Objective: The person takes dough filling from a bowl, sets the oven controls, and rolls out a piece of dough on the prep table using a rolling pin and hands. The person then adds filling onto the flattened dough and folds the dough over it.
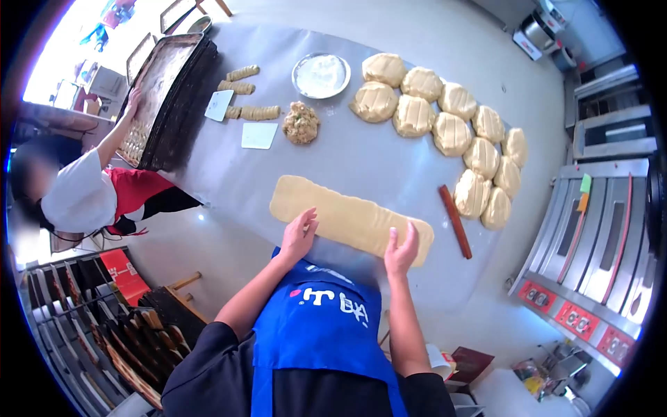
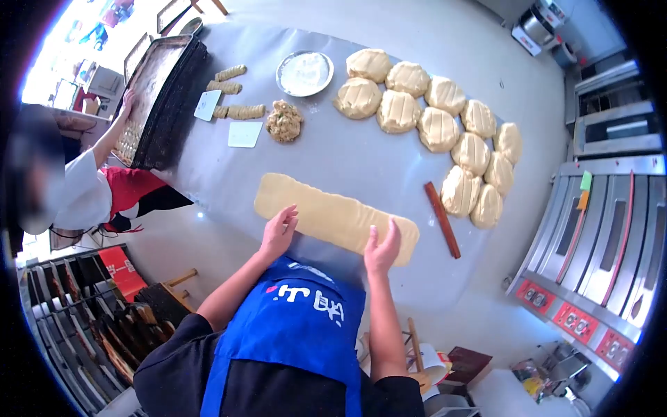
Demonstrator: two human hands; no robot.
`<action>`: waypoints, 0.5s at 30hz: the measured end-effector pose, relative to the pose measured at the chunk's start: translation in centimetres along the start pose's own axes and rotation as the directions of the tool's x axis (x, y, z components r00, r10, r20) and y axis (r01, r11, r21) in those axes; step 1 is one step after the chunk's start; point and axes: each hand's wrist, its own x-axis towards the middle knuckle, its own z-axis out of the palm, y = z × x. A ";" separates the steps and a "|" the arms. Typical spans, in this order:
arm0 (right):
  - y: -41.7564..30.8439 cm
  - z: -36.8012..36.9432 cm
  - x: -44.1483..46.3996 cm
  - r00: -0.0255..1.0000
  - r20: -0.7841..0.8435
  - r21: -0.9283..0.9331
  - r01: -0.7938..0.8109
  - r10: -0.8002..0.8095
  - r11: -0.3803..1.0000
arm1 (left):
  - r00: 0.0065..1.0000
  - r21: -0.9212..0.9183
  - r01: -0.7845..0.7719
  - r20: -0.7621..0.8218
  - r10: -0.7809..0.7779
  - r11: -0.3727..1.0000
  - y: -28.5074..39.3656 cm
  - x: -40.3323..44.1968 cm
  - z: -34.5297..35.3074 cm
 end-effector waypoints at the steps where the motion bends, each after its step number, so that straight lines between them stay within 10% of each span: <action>1: -1.8 1.7 1.4 0.997 -0.014 0.076 0.080 -0.079 0.994 | 0.999 -0.054 0.030 -0.021 -0.031 0.998 -0.7 0.5 -0.5; 10: -18.5 20.6 17.0 0.891 0.335 0.161 0.267 -0.307 0.950 | 0.969 -0.251 0.214 -0.068 -0.238 0.944 -7.1 4.2 -7.1; 15: -22.9 29.5 23.7 0.889 0.455 -0.035 0.075 -0.051 0.997 | 0.921 -0.600 0.322 0.017 -0.390 0.733 -9.6 6.9 -9.9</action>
